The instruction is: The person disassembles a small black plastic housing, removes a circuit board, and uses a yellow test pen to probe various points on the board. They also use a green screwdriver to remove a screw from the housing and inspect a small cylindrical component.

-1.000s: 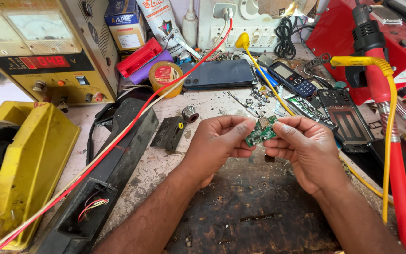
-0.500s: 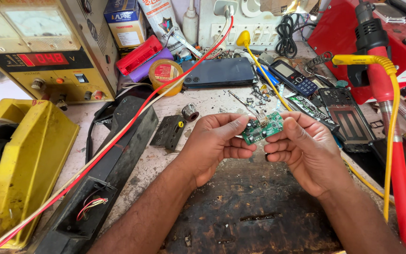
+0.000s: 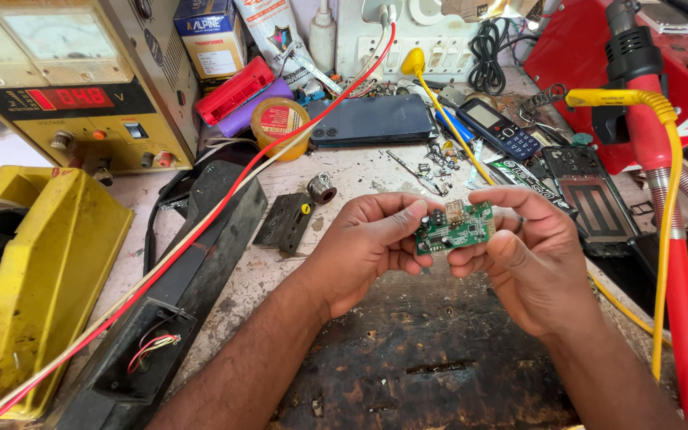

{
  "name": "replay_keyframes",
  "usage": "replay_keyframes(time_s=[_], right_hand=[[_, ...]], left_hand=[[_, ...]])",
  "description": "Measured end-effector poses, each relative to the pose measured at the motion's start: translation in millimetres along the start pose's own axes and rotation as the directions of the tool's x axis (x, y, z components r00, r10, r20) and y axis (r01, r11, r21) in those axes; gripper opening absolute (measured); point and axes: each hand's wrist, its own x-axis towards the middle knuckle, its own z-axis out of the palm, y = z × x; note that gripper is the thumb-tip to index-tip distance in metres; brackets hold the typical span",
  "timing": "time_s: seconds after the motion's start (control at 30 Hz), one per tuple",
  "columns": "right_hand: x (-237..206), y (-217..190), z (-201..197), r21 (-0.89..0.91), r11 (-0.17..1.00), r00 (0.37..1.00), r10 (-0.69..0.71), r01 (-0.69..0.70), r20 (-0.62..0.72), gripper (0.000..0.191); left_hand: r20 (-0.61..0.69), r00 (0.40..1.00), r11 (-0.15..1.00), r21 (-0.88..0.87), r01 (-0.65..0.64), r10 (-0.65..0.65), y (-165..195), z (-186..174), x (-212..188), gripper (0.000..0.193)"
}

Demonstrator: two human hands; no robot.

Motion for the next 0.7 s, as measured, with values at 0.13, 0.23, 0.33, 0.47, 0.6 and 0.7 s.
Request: replay_keyframes(time_s=[0.13,0.23,0.33,0.47,0.6,0.7], right_hand=[[0,2,0,-0.02,0.999,0.999,-0.038,0.038,-0.019,0.051],[-1,2,1,-0.035,0.998,0.998,-0.059,0.059,-0.016,0.053],[-3,1,1,-0.041,0.996,0.997,-0.078,0.077,-0.005,0.054],[-3,2,-1,-0.041,0.995,0.996,-0.093,0.093,0.006,0.054],[-4,1,-2,-0.002,0.994,0.993,-0.111,0.111,0.035,0.051],[-3,-1,-1,0.062,0.994,0.995,-0.089,0.086,0.049,0.048]], left_hand=[[0.042,0.999,0.997,-0.075,-0.011,0.014,0,-2,-1,0.036],[0.07,0.997,0.999,-0.037,-0.03,0.033,1,-3,-2,0.033],[0.061,0.998,0.999,-0.035,-0.016,0.018,2,-2,-2,0.033],[0.043,0.999,1.0,-0.023,0.013,-0.012,2,-1,-2,0.035],[0.049,0.999,1.0,-0.009,0.002,-0.001,6,1,-4,0.037],[0.049,0.998,0.999,-0.033,-0.029,0.03,14,5,-8,0.04]])
